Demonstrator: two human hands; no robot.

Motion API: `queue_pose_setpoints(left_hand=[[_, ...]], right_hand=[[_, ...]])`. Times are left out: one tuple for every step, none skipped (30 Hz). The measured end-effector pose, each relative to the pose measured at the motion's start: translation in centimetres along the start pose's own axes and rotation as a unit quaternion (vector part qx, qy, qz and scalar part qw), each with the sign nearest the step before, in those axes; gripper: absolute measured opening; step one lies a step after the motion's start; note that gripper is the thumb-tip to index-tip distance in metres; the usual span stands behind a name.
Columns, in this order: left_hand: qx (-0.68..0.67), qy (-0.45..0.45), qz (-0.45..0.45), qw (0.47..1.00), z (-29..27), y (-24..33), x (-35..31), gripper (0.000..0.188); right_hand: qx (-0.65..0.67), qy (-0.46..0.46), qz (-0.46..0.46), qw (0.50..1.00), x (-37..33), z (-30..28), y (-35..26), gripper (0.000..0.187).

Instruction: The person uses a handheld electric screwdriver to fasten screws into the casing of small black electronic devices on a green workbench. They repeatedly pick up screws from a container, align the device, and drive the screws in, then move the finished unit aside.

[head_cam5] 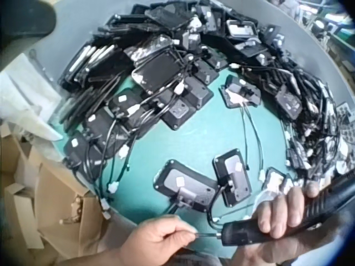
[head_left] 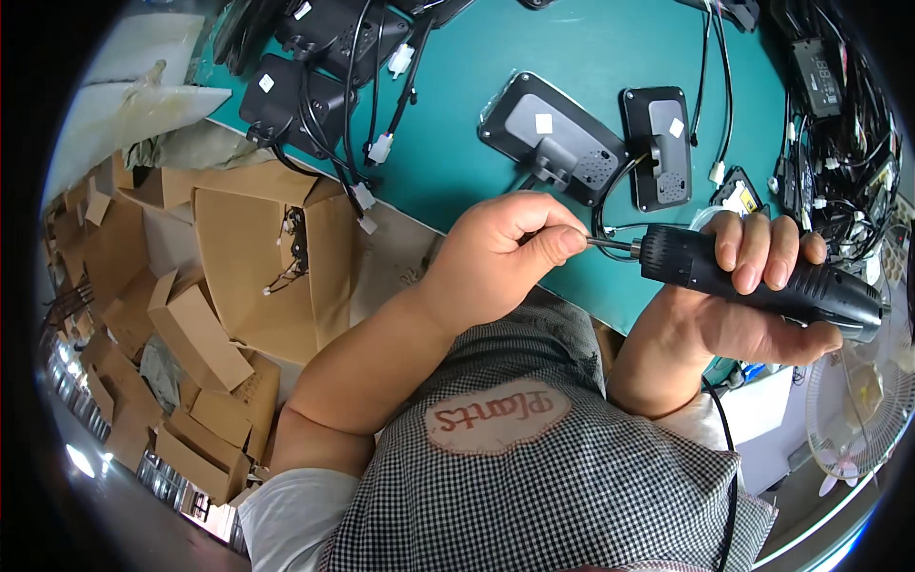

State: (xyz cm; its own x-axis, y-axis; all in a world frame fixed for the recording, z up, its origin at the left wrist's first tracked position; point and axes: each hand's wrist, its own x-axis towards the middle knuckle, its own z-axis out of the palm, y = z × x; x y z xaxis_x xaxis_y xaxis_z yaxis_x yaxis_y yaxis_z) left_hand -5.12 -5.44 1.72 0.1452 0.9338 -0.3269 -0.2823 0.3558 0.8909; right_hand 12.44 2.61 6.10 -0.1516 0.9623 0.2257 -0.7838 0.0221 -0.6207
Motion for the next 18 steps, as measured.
queue_pose_setpoints(left_hand=[[-0.001, -0.005, -0.021, 1.000, -0.4, 0.6, -0.1, 0.016], [-0.001, -0.010, -0.041, 0.999, -0.8, 0.8, -0.1, 0.017], [-0.023, -0.022, -0.036, 0.999, -1.2, 0.6, -0.2, 0.017], [-0.045, -0.033, -0.031, 0.998, -1.5, 0.3, -0.3, 0.017], [-0.066, -0.044, -0.025, 0.996, -1.8, 0.2, -0.4, 0.017], [0.006, -0.028, 0.036, 0.999, -2.0, 0.1, -0.4, 0.018], [0.078, -0.010, 0.096, 0.992, -2.3, 0.0, -0.3, 0.018], [0.149, 0.008, 0.156, 0.976, -2.5, 0.1, -0.3, 0.019], [0.148, 0.014, 0.119, 0.982, -2.7, 0.2, -0.3, 0.020], [0.145, 0.020, 0.083, 0.986, -2.9, 0.3, -0.5, 0.021], [0.143, 0.025, 0.046, 0.988, -3.1, 0.4, -0.6, 0.023], [0.106, 0.061, 0.012, 0.992, -3.5, 0.2, -0.6, 0.024], [0.069, 0.097, -0.023, 0.993, -3.9, -0.2, -0.6, 0.026], [0.071, 0.130, -0.045, 0.988, -4.3, 0.0, -0.5, 0.028], [0.071, 0.156, -0.065, 0.983, -4.7, 0.1, -0.5, 0.030], [0.092, 0.172, -0.035, 0.980, -5.3, -0.9, -0.3, 0.029], [0.130, 0.178, -0.026, 0.975, -6.0, -1.4, -0.2, 0.026], [0.167, 0.188, -0.016, 0.968, -6.4, -1.7, -0.1, 0.024]], right_hand=[[0.008, -0.002, 0.007, 1.000, 0.1, 0.2, 0.4, 0.057], [0.017, -0.005, 0.014, 1.000, 0.2, 0.4, 0.7, 0.057], [0.024, -0.006, 0.021, 0.999, 0.3, 0.5, 1.0, 0.057], [0.027, -0.003, 0.027, 0.999, 0.4, 0.7, 1.3, 0.057], [0.029, 0.000, 0.032, 0.999, 0.6, 0.8, 1.6, 0.057], [0.031, 0.003, 0.039, 0.999, 0.7, 0.9, 1.9, 0.057], [0.029, -0.002, 0.040, 0.999, 0.8, 1.0, 2.2, 0.057], [0.028, -0.006, 0.041, 0.999, 0.9, 1.2, 2.5, 0.058], [0.027, -0.011, 0.043, 0.999, 0.9, 1.4, 2.8, 0.059], [0.012, -0.020, 0.038, 0.999, 0.9, 1.4, 3.3, 0.060], [-0.003, -0.028, 0.033, 0.999, 0.8, 1.4, 3.7, 0.061], [-0.018, -0.037, 0.029, 0.999, 0.9, 1.2, 4.2, 0.061], [-0.030, -0.053, 0.033, 0.998, 1.0, 1.0, 4.3, 0.064], [-0.046, -0.047, 0.025, 0.998, 1.1, 0.9, 4.3, 0.064], [-0.069, -0.038, 0.013, 0.997, 0.9, 0.9, 3.8, 0.063], [-0.091, -0.028, 0.000, 0.995, 0.9, 0.7, 3.3, 0.063], [-0.087, -0.014, -0.004, 0.996, 1.1, 0.2, 2.5, 0.062], [-0.087, 0.000, -0.013, 0.996, 1.3, -0.2, 1.9, 0.061]])
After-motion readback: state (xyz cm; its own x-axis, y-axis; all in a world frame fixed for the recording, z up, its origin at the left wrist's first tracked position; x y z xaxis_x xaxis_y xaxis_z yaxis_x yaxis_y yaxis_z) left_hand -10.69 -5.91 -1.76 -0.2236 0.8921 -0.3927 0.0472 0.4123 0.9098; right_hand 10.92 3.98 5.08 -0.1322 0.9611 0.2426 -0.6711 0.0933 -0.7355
